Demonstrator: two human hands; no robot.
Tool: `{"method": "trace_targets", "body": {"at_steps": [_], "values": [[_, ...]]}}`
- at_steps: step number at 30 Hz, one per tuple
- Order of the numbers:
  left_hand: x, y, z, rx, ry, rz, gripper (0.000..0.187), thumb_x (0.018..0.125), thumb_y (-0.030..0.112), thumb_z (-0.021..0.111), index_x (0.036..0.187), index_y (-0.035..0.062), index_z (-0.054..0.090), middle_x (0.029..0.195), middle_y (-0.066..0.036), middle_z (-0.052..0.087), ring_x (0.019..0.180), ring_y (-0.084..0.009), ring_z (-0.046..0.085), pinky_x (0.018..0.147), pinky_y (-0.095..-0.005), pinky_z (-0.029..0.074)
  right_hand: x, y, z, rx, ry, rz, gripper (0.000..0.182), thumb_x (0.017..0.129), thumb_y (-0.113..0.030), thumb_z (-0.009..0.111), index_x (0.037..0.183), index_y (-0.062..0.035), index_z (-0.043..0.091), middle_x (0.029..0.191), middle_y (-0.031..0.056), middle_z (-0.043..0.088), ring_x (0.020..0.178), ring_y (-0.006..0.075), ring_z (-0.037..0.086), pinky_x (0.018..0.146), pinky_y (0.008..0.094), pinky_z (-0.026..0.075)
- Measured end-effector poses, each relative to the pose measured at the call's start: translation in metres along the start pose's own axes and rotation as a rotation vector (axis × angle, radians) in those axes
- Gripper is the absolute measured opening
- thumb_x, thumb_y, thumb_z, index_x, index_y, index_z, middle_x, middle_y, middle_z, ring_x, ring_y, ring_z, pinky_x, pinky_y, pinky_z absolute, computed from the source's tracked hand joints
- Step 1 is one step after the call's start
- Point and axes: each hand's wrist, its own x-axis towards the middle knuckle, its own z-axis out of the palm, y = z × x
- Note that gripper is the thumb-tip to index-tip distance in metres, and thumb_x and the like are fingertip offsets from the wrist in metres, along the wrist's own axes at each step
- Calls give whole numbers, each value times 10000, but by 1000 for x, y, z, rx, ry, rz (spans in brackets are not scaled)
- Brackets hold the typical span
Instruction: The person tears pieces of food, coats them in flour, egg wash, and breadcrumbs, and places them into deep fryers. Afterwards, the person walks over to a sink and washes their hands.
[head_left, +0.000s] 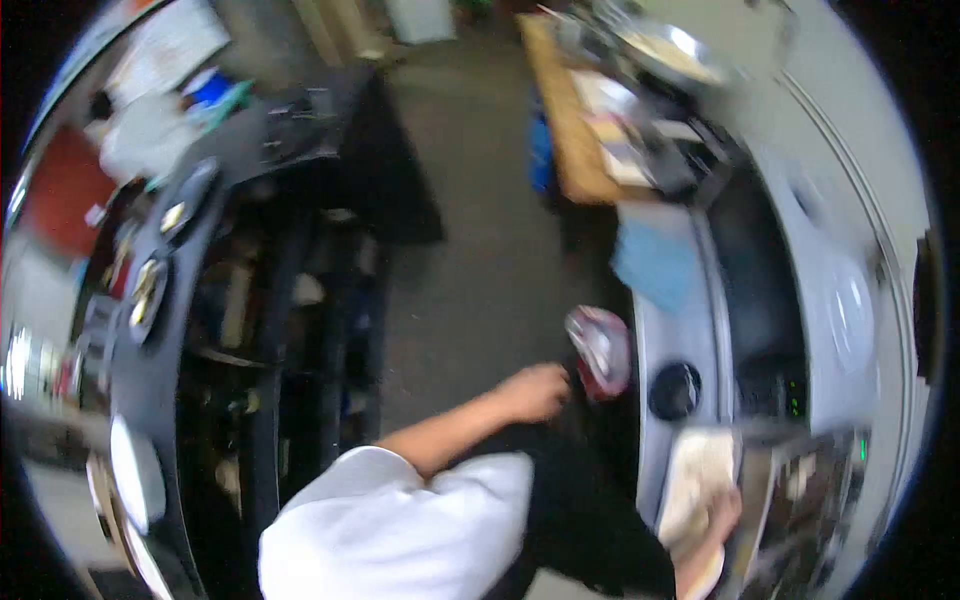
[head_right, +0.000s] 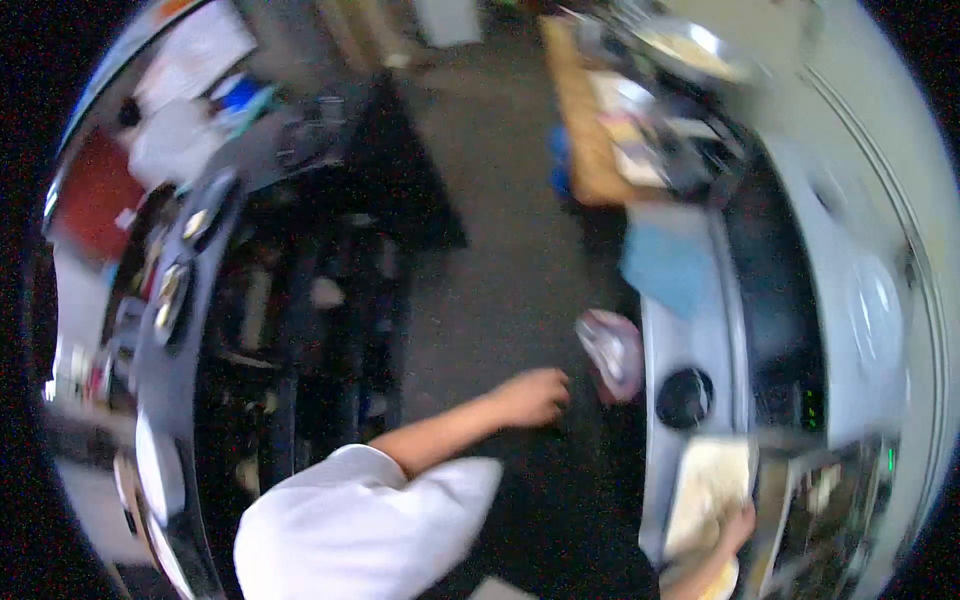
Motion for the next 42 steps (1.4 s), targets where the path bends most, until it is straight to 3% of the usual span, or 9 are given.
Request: {"method": "trace_targets", "body": {"at_steps": [1,3,4,6,15,29,36,39,42], "values": [[2,5,-5,22,-59,-27,260,788,151,671,1024,44,692,1269,-203,566,1184,-367,533,999,-449,446,-24,-16,-4,-656,-16,-310,341,871,-258,628,1106,-13,655,1011,209,688,891,331,665,786,400,526],[5,8,1,26,71,36,216,774,166,659,949,53,713,1215,-196,602,1161,-367,551,979,-447,460,-85,-69,32,-1143,-63,-89,547,810,-375,679,1140,55,606,1130,264,642,1050,372,625,917,450,491],[6,7,3,28,72,34,222,781,159,666,969,47,705,1237,-204,589,1163,-375,551,985,-444,457,-70,0,31,-961,12,-61,734,756,-467,734,1209,86,571,1196,291,608,1148,380,583,1008,441,443],[8,7,10,-57,47,-8,243,784,129,673,1012,46,681,1275,-207,560,1176,-385,543,990,-439,453,-113,-41,51,-1056,-15,4,937,702,-497,791,1332,106,449,1299,293,542,1207,413,529,1050,453,410],[8,22,21,-24,-26,24,231,810,100,678,1032,48,639,1310,-171,525,1175,-370,545,989,-433,452,-96,-44,52,-243,41,16,436,684,-148,743,1090,1,687,1065,222,692,1003,325,668,911,375,503],[-5,29,30,-47,-26,-13,223,817,105,671,1031,54,637,1342,-181,509,1210,-382,522,1008,-431,438,-63,-77,101,-544,-48,-506,323,670,-67,721,990,-25,715,981,234,634,947,398,624,893,417,503],[-13,28,32,-64,14,-74,218,819,102,671,1028,53,632,1334,-177,514,1217,-378,517,1013,-429,436,-137,-77,79,-683,151,-62,577,671,-200,807,1168,-18,579,1037,283,614,1012,414,608,904,447,495],[-13,30,34,-36,-2,-49,218,820,102,671,1028,54,632,1336,-175,513,1218,-378,517,1013,-428,436,-110,-23,72,-589,207,-270,490,682,-181,765,1118,3,638,962,222,688,916,346,668,846,408,522],[-11,36,35,-49,-16,-40,214,820,103,670,1025,53,632,1336,-176,512,1216,-378,518,1015,-429,436,-84,-32,54,-392,155,-53,437,682,-143,758,1098,-31,686,980,235,697,948,351,679,873,395,519]]}}
